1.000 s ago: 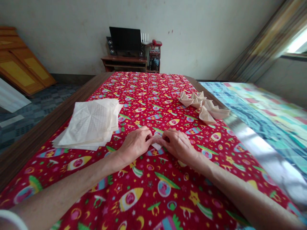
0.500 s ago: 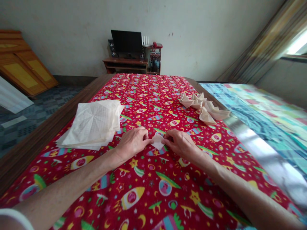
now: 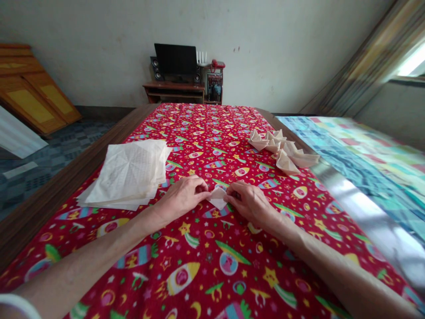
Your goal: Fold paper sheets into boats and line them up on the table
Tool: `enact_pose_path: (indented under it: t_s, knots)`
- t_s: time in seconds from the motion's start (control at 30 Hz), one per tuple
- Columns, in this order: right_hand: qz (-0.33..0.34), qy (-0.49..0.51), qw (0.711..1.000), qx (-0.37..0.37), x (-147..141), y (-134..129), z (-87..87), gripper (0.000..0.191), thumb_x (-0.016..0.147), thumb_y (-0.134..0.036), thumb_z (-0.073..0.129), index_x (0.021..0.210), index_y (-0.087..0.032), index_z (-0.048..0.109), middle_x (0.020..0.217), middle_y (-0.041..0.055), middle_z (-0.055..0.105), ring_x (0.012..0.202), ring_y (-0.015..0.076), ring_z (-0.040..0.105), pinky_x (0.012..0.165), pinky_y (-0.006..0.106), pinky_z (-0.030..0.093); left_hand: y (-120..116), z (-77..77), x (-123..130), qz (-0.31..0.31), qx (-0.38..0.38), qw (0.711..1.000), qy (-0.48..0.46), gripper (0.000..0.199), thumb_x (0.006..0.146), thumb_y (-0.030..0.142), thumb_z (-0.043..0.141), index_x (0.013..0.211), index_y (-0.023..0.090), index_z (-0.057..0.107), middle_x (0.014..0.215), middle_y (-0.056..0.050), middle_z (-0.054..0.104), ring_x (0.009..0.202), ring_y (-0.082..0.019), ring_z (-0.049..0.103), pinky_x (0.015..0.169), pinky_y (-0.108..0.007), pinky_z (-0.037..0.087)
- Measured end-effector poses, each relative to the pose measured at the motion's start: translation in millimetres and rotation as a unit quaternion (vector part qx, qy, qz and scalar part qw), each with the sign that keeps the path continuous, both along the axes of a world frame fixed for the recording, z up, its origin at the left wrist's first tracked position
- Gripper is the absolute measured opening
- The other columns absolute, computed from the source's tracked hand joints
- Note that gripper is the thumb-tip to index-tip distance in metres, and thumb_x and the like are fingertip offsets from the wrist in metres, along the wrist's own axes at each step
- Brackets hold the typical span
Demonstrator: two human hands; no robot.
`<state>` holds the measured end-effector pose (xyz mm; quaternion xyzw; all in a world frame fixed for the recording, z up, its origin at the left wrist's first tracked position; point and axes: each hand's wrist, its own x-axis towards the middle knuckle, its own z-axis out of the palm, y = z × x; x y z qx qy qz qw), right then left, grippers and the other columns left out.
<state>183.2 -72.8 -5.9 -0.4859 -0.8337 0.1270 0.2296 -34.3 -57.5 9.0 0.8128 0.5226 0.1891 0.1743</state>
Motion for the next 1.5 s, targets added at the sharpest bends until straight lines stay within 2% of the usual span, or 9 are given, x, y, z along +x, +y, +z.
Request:
enact_pose_path:
  t_s: [0.17, 0.3, 0.5, 0.63, 0.77, 0.93, 1.17, 1.37, 1.5]
  knots:
    - [0.033, 0.067, 0.996, 0.05, 0.5, -4.6, -3.6, 0.01, 0.088, -0.025, 0.054, 0.081, -0.019, 0.059, 0.075, 0.0014, 0.058, 0.065, 0.0117, 0.051, 0.058, 0.022, 0.036, 1.9, -1.0, -0.4, -0.041, 0.029, 0.999, -0.014, 0.036, 0.093, 0.037, 0.039, 0.074, 0.017, 0.063, 0.073, -0.002, 0.063, 0.068, -0.013, 0.057, 0.063, -0.024, 0.037]
    - [0.064, 0.044, 0.989, 0.127, -1.7, -6.5, -0.5, 0.017, 0.091, -0.025, 0.05, 0.079, -0.018, 0.06, 0.075, 0.0032, 0.058, 0.067, 0.0133, 0.051, 0.061, 0.024, 0.037, 1.9, -1.9, 2.0, -0.051, -0.032, 0.996, -0.065, 0.026, 0.088, 0.037, 0.049, 0.082, 0.019, 0.067, 0.076, 0.0, 0.067, 0.068, -0.013, 0.06, 0.062, -0.023, 0.039]
    - [0.094, -0.019, 0.977, 0.191, -1.7, -10.2, 3.5, 0.025, 0.093, -0.029, 0.046, 0.079, -0.018, 0.062, 0.075, 0.0041, 0.06, 0.068, 0.0148, 0.05, 0.065, 0.027, 0.037, -0.1, 0.6, 5.8, 0.001, -0.153, 0.967, -0.205, 0.02, 0.075, 0.035, 0.062, 0.081, 0.016, 0.06, 0.07, 0.001, 0.064, 0.065, -0.014, 0.061, 0.057, -0.021, 0.044]
    - [0.09, 0.062, 0.986, 0.123, -0.7, -12.4, 9.5, 0.019, 0.091, -0.033, 0.051, 0.085, -0.017, 0.061, 0.078, 0.0043, 0.061, 0.071, 0.0148, 0.053, 0.067, 0.026, 0.04, -3.5, 4.8, 9.6, -0.002, -0.135, 0.964, -0.229, 0.019, 0.073, 0.034, 0.064, 0.077, 0.016, 0.059, 0.067, 0.001, 0.063, 0.062, -0.012, 0.059, 0.055, -0.02, 0.044]
    - [0.028, 0.194, 0.98, 0.038, -3.8, -10.5, 12.3, 0.022, 0.086, -0.038, 0.058, 0.095, -0.018, 0.06, 0.08, 0.0025, 0.062, 0.07, 0.0133, 0.055, 0.064, 0.024, 0.042, -8.3, 7.5, 14.6, -0.003, -0.084, 0.971, -0.223, 0.017, 0.075, 0.033, 0.065, 0.075, 0.016, 0.06, 0.064, 0.003, 0.063, 0.055, -0.009, 0.055, 0.051, -0.019, 0.041]
    - [0.034, 0.238, 0.965, -0.099, -10.5, -7.7, 10.5, 0.022, 0.085, -0.037, 0.059, 0.078, -0.018, 0.067, 0.065, -0.002, 0.061, 0.057, 0.0095, 0.051, 0.051, 0.02, 0.037, -14.9, 8.6, 18.4, -0.047, -0.017, 0.977, -0.207, 0.01, 0.078, 0.026, 0.066, 0.085, 0.019, 0.066, 0.075, 0.004, 0.069, 0.062, -0.009, 0.058, 0.058, -0.018, 0.043]
    - [-0.026, 0.273, 0.957, -0.092, -8.9, -6.0, 9.5, 0.027, 0.082, -0.037, 0.06, 0.064, -0.017, 0.063, 0.056, -0.0029, 0.053, 0.053, 0.009, 0.045, 0.049, 0.02, 0.033, -13.2, 11.3, 15.2, -0.02, -0.018, 0.977, -0.213, 0.007, 0.078, 0.024, 0.064, 0.078, 0.019, 0.069, 0.07, 0.003, 0.069, 0.06, -0.009, 0.059, 0.057, -0.018, 0.043]
    - [0.0, 0.274, 0.957, -0.09, -10.1, -7.8, 12.5, 0.02, 0.083, -0.037, 0.06, 0.08, -0.018, 0.065, 0.069, -0.0009, 0.062, 0.061, 0.0109, 0.054, 0.055, 0.02, 0.04, -15.3, 12.1, 16.5, -0.022, 0.007, 0.975, -0.22, 0.006, 0.078, 0.023, 0.066, 0.078, 0.019, 0.069, 0.069, 0.003, 0.068, 0.058, -0.009, 0.057, 0.057, -0.018, 0.044]
    - [0.011, 0.241, 0.969, -0.045, -12.1, -10.7, 13.3, 0.018, 0.084, -0.033, 0.06, 0.074, -0.019, 0.065, 0.068, -0.0008, 0.062, 0.062, 0.0108, 0.054, 0.056, 0.021, 0.04, -18.3, 13.4, 18.1, -0.032, 0.013, 0.975, -0.218, 0.005, 0.077, 0.022, 0.067, 0.081, 0.02, 0.07, 0.072, 0.003, 0.068, 0.059, -0.009, 0.057, 0.061, -0.019, 0.046]
